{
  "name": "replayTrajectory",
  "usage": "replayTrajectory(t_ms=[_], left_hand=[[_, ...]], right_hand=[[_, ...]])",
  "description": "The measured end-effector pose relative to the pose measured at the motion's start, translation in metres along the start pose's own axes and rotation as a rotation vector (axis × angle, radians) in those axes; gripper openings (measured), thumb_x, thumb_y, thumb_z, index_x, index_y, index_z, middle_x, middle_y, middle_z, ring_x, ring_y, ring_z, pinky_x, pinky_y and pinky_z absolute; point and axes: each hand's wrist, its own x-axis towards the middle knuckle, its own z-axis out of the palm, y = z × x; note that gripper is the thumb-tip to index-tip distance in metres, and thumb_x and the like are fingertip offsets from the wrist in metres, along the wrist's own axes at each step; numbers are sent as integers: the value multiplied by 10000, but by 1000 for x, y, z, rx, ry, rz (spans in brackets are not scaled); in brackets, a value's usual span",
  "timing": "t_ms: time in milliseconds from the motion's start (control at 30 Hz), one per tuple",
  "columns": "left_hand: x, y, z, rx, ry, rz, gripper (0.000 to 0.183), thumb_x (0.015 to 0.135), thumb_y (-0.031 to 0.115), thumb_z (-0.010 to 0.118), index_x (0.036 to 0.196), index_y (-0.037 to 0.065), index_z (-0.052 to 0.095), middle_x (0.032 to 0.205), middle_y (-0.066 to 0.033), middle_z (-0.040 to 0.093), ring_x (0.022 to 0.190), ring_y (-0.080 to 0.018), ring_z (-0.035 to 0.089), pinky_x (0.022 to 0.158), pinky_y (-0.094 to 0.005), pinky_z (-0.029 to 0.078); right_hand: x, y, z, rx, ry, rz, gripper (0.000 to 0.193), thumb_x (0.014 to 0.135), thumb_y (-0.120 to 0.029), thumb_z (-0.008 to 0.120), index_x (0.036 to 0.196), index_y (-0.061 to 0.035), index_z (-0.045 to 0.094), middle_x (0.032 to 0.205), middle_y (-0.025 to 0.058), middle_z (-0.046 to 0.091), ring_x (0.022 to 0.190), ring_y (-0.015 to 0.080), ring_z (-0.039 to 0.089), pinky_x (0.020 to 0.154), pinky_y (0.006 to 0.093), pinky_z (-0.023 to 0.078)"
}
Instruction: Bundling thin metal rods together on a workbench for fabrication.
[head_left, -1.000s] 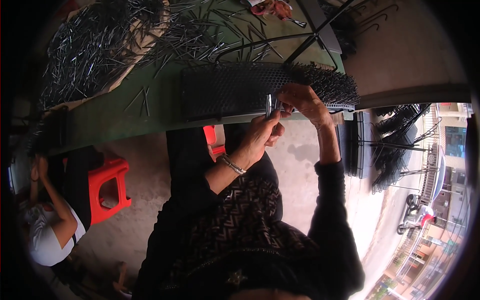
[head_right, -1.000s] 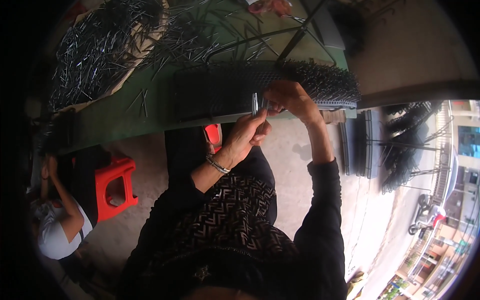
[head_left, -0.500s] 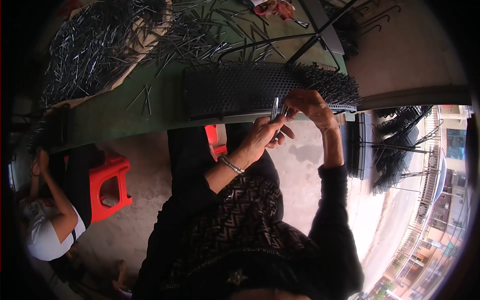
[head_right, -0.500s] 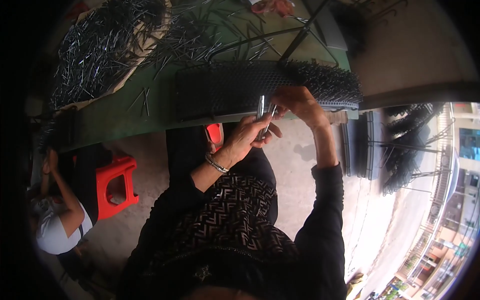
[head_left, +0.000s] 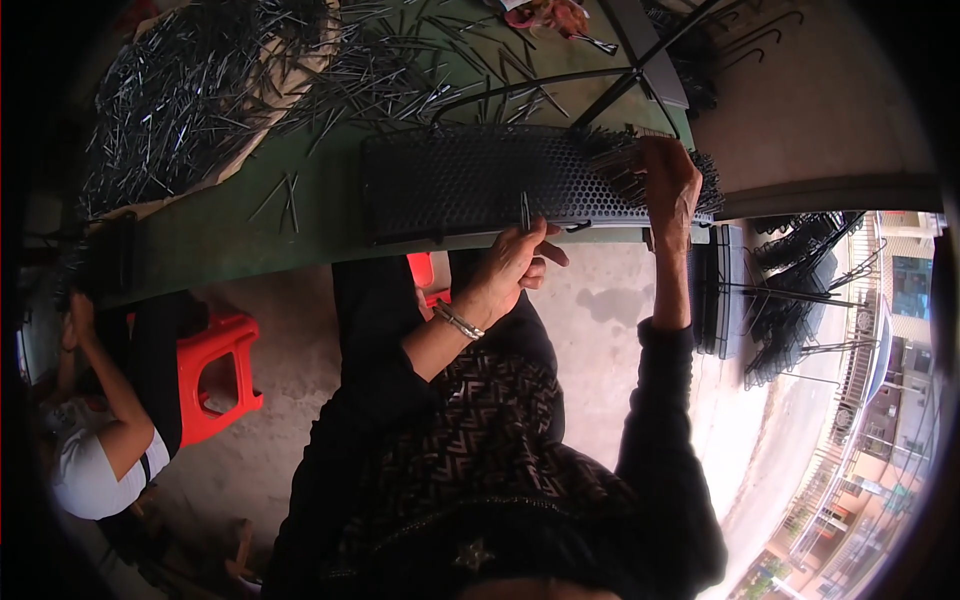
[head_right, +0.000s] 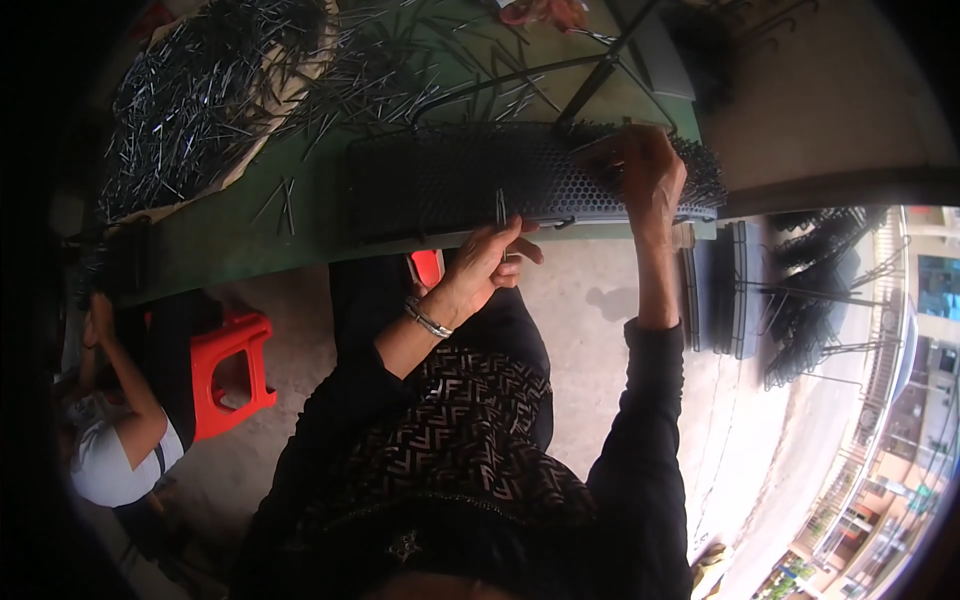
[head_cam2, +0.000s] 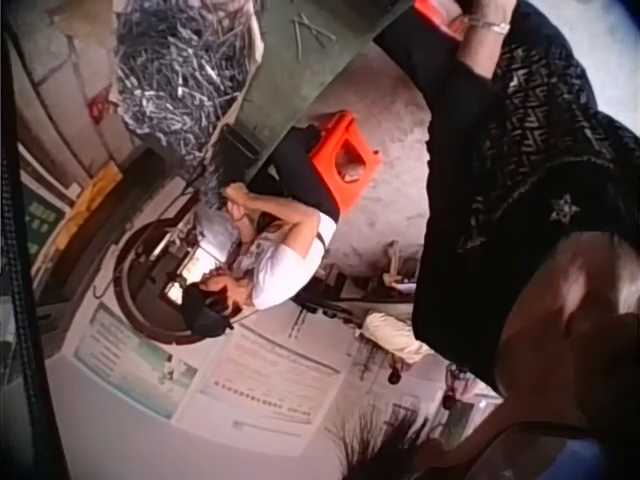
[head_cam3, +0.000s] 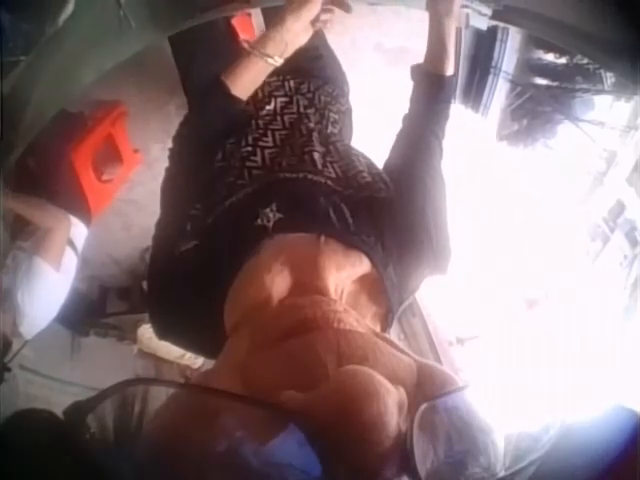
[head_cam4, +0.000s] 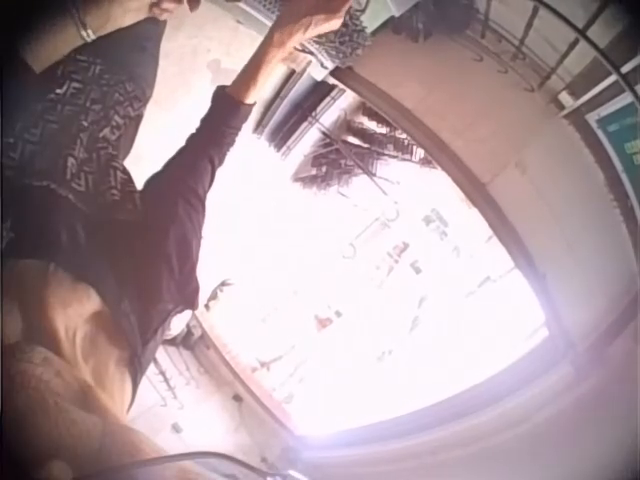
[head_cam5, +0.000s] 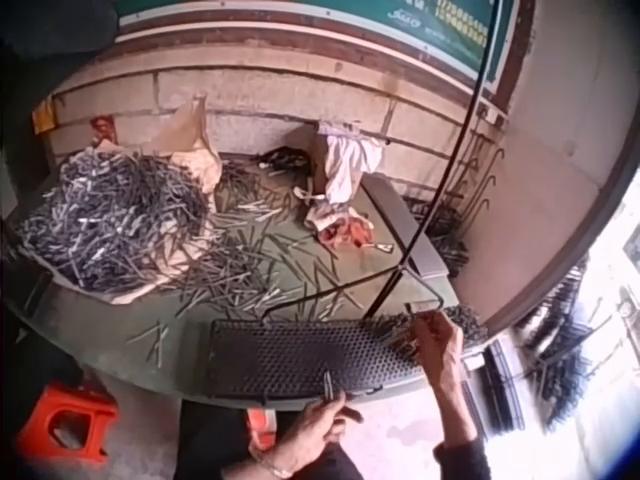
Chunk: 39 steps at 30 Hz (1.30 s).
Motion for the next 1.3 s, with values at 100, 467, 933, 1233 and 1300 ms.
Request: replayTrajectory(t_ms=[100,467,933,1233,1300], left_hand=[[1,-9,11,-33,80,18,354,980,401,529,1065,57,538,858,-120,656,561,-64,441,491,-201,361],[-3,-15,9,-124,102,71,404,984,435,506,1025,37,560,777,-24,546,570,-58,364,528,-218,356],[-8,-12,10,-101,-13,84,372,994,420,494,971,53,549,674,30,430,520,-35,273,489,-195,267],[-9,-13,14,-119,25,99,410,985,433,507,962,27,561,689,21,445,534,-47,303,489,-202,278],[-10,-12,13,-109,12,113,420,986,434,504,969,19,567,689,22,448,535,-44,306,486,-201,278]], right_hand=[[3,7,9,-48,99,-94,155,915,-156,582,969,-31,656,773,93,680,678,153,631,638,293,486],[6,15,20,-279,161,-326,175,933,-194,567,948,-34,635,744,109,672,661,200,670,626,310,499],[6,11,20,-379,108,-298,142,927,-158,553,938,-33,619,738,117,677,681,254,686,645,339,511],[5,0,20,-398,56,-352,129,947,-142,524,927,-41,600,736,118,644,683,283,663,632,368,500],[4,0,20,-405,50,-340,133,949,-145,520,923,-40,598,735,121,644,681,286,663,630,370,500]])
